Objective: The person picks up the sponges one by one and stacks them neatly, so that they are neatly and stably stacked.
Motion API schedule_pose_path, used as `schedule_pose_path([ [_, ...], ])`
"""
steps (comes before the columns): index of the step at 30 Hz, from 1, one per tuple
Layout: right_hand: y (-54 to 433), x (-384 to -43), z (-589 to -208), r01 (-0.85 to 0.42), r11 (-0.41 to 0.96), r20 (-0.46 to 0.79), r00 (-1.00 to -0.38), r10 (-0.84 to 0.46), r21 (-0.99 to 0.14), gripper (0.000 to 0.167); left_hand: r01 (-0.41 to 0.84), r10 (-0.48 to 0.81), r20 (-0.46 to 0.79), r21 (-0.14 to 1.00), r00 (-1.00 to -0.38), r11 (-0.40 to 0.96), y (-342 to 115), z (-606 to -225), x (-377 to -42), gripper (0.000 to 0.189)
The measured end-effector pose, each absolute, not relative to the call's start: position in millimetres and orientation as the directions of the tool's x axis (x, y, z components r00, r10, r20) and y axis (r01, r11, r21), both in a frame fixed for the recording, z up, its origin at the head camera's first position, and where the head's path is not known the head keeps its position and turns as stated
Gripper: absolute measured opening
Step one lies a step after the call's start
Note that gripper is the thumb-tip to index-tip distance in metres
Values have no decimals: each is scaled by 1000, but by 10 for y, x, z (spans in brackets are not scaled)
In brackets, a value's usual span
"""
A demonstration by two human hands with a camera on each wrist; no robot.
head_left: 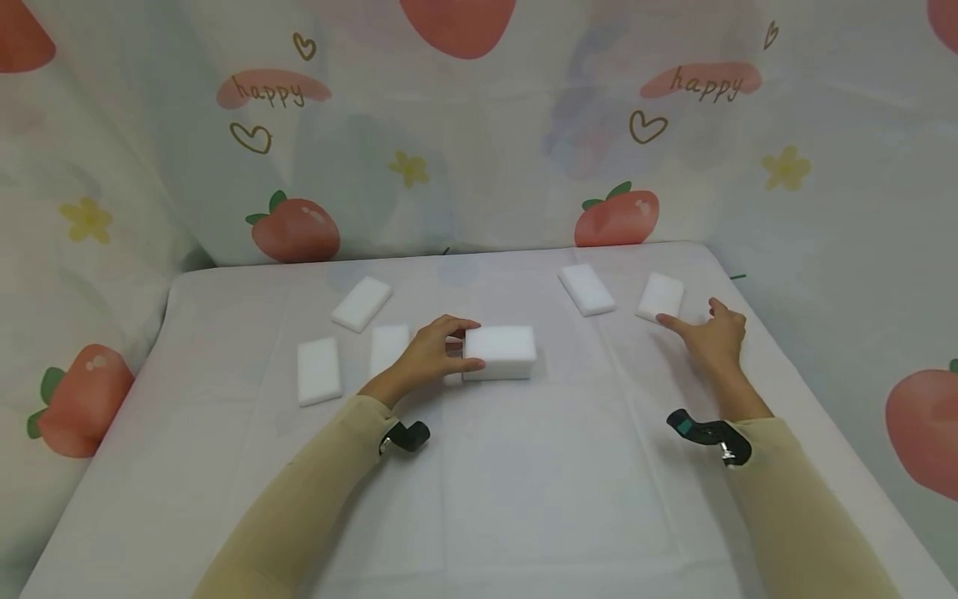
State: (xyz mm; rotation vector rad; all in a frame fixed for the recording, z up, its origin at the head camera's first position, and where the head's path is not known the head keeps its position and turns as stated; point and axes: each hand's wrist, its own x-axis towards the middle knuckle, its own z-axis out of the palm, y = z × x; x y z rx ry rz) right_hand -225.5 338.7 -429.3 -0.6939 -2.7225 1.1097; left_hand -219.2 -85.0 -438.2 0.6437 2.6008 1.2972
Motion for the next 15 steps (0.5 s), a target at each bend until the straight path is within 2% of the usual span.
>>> schedule_pose_path([
  [5, 3388, -2272, -4384, 395, 607, -94, -880, 465, -690, 101, 298, 445, 39, 794, -895, 530, -846, -4390, -2195, 66],
  [15, 3336, -2307, -4490, 388, 601, -56, -867, 494, -699, 96, 291, 439, 33, 792, -898, 537, -840, -4379, -2185, 66],
])
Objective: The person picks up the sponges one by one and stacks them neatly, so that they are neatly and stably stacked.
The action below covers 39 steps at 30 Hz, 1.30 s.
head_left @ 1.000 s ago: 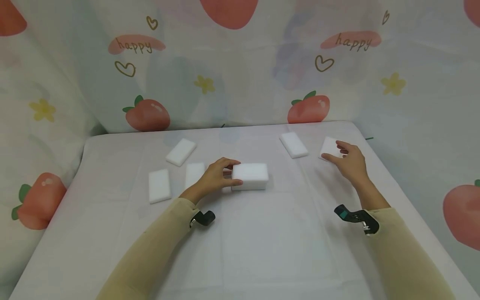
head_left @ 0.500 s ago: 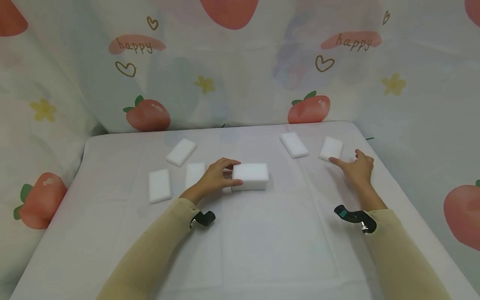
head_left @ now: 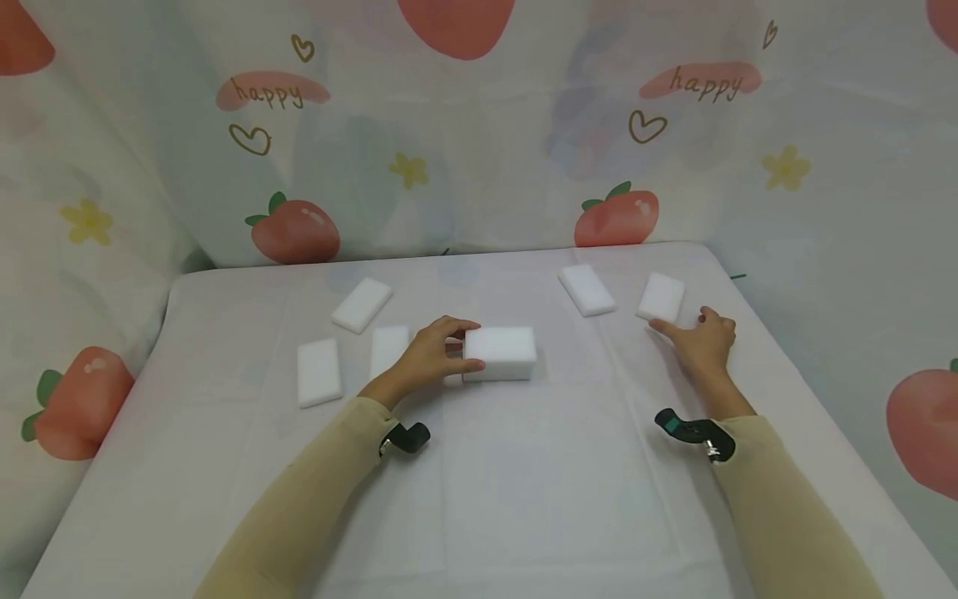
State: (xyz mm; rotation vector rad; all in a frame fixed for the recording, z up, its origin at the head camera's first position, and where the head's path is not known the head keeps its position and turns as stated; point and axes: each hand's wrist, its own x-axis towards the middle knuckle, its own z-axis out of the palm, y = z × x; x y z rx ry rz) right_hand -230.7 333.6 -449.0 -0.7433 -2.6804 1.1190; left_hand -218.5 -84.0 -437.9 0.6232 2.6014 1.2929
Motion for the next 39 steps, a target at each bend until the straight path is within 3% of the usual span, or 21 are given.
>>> schedule_pose_path([
  [39, 3230, -2455, -4638, 371, 569, 26, -821, 570, -734, 84, 274, 445, 22, 816, -895, 510, -844, -4377, -2187, 66],
])
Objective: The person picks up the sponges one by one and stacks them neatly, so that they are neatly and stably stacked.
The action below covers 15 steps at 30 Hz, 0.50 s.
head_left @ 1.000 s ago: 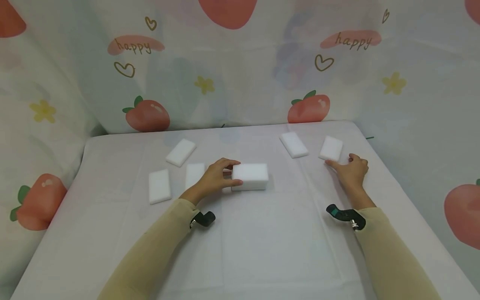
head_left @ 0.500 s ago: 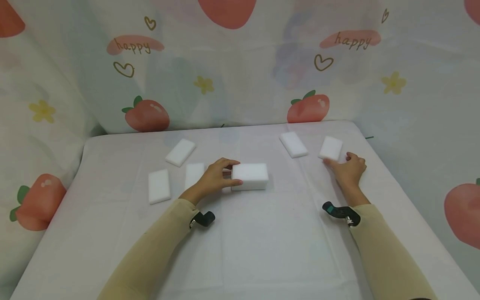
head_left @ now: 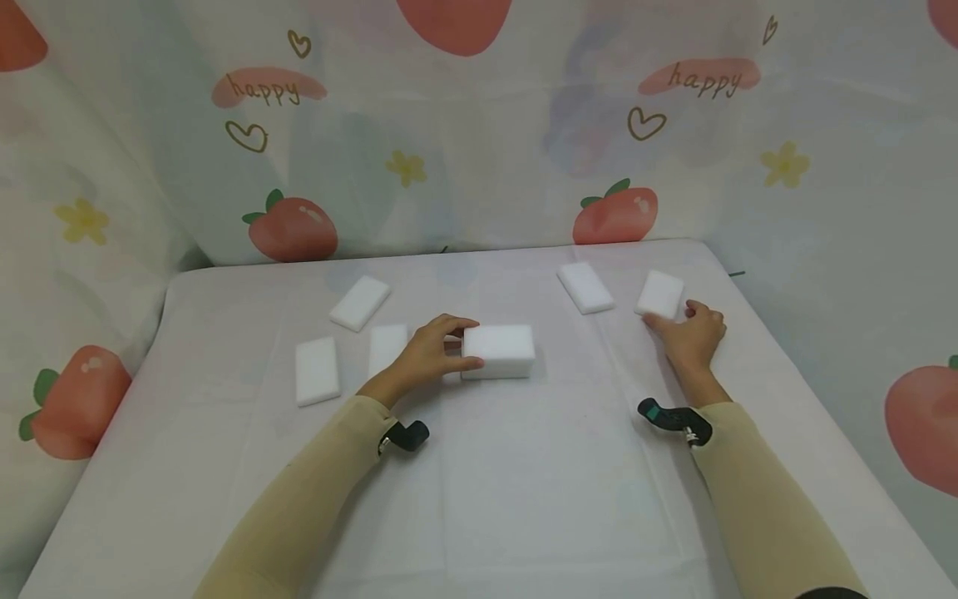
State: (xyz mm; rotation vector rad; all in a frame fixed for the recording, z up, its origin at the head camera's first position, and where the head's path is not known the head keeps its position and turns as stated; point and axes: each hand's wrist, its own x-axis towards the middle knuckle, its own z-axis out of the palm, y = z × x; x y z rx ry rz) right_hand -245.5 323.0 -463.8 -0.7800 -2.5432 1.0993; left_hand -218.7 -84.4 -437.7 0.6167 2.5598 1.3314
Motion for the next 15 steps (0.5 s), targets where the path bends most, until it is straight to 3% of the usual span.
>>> schedule_pose_path([
  [15, 3115, -2546, -4625, 372, 558, 16, -822, 570, -741, 90, 278, 447, 23, 810, -894, 516, -853, -4377, -2184, 66],
])
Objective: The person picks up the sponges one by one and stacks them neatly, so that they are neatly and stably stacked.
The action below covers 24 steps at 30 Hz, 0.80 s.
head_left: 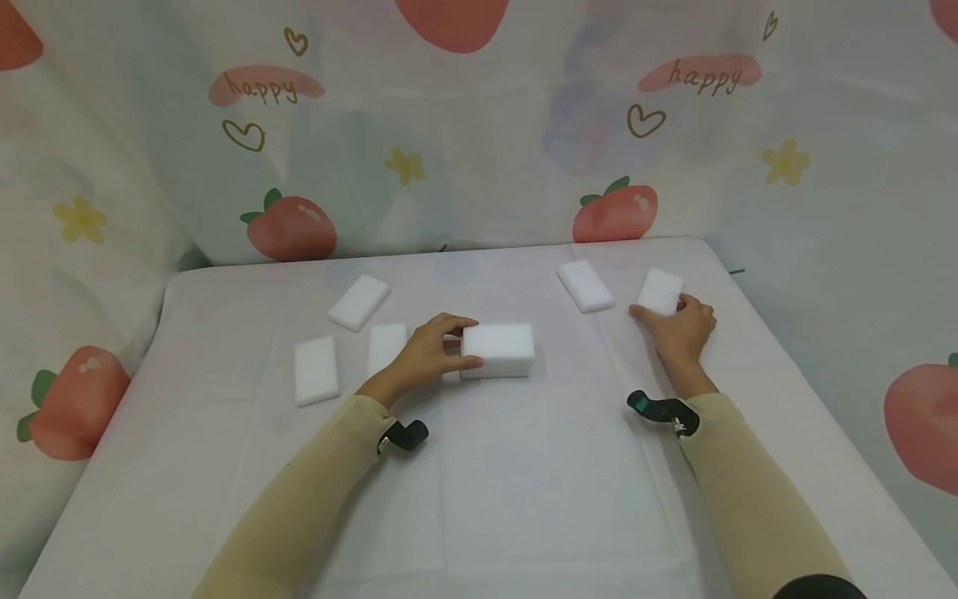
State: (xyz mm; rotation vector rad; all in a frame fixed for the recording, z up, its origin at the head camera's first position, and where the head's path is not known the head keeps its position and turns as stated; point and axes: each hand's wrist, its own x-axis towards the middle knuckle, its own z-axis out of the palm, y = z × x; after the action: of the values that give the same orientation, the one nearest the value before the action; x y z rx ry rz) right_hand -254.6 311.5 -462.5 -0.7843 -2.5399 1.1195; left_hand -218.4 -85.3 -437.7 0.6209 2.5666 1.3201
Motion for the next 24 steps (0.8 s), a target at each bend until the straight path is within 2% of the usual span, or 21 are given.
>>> schedule_pose_path([
  [9, 3075, -2636, -4634, 431, 582, 17, -794, 608, -689, 97, 273, 442, 17, 807, -897, 524, -841, -4372, -2187, 66],
  [17, 3070, -2644, -4643, 411, 581, 36, -794, 606, -703, 90, 275, 441, 22, 809, -897, 519, -839, -4383, -2186, 65],
  [24, 3095, -2617, -4638, 405, 548, 2, -803, 596, -732, 89, 271, 439, 20, 812, -898, 518, -842, -4380, -2180, 66],
])
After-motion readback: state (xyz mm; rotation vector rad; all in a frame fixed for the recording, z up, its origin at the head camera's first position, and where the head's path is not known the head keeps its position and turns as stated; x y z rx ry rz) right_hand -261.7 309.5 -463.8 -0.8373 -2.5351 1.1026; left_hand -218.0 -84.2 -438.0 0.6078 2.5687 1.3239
